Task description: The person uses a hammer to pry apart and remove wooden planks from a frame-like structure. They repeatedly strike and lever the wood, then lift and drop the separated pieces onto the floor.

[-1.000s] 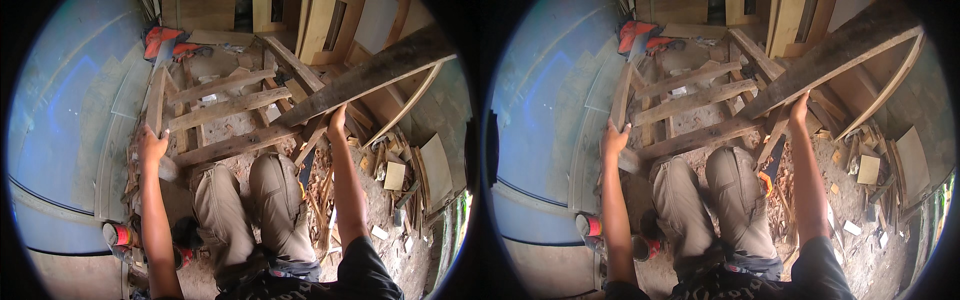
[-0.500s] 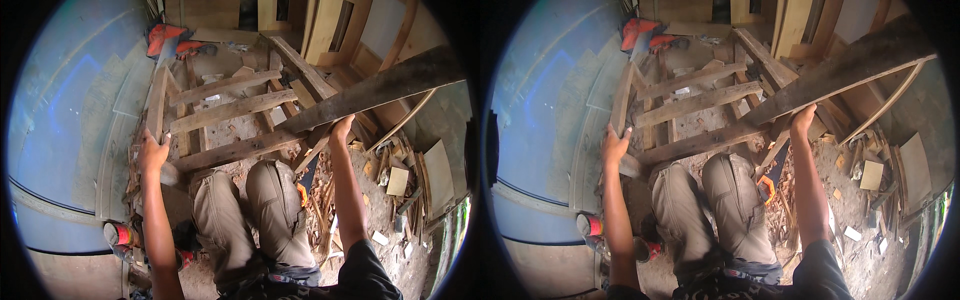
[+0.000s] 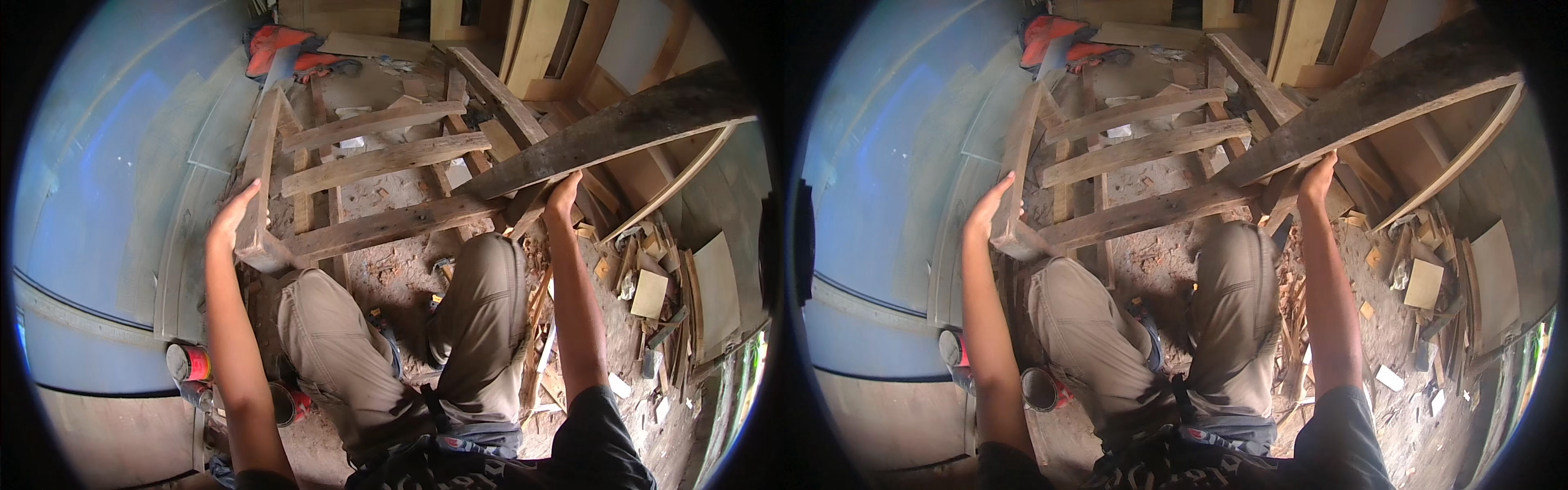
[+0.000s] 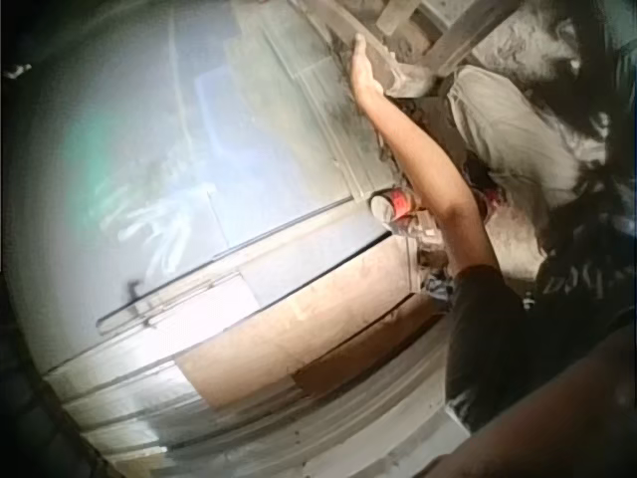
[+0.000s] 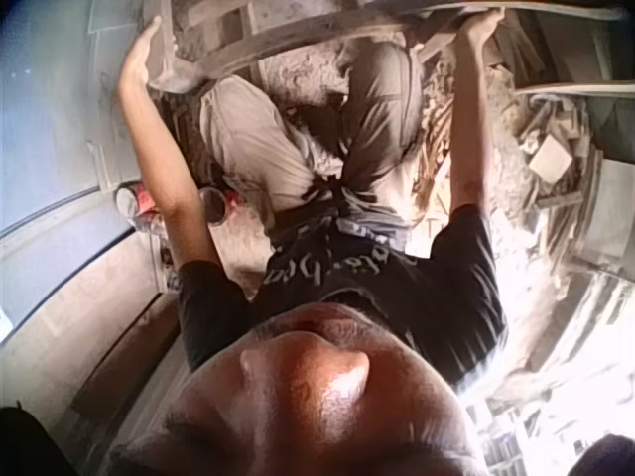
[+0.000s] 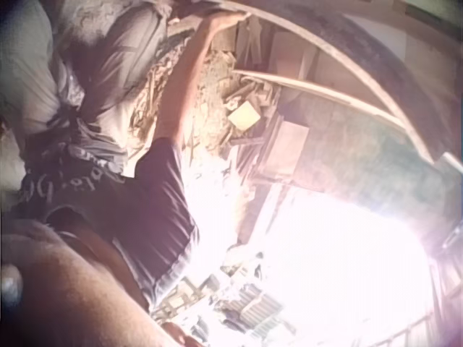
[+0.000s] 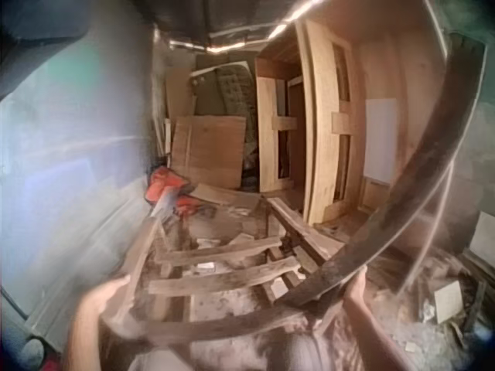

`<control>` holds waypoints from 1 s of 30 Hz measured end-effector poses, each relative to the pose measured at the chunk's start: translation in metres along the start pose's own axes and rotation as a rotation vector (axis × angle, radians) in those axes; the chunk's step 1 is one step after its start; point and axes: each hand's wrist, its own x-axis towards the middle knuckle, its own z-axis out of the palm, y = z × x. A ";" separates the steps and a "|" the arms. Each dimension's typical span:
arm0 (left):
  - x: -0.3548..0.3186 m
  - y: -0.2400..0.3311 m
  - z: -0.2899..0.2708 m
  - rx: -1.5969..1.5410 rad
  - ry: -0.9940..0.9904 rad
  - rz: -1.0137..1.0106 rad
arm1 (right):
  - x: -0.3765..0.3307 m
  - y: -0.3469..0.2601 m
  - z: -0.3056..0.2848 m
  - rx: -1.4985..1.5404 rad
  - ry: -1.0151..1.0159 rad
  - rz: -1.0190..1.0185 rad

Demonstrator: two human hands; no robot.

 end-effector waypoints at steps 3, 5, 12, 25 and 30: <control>0.002 -0.027 -0.020 0.136 0.141 0.133 | -0.025 -0.006 0.018 0.066 -0.166 0.109; -0.038 -0.016 0.012 0.222 0.193 0.205 | -0.024 -0.017 0.003 0.001 -0.197 0.085; -0.078 -0.028 0.050 0.595 0.825 0.418 | -0.034 -0.018 0.027 0.013 0.012 0.077; -0.015 0.023 -0.016 0.412 0.192 0.234 | -0.228 -0.100 0.030 -0.293 -0.298 -0.237; 0.074 0.059 0.003 0.595 0.155 0.178 | -0.120 -0.089 0.220 -0.627 -0.345 -0.843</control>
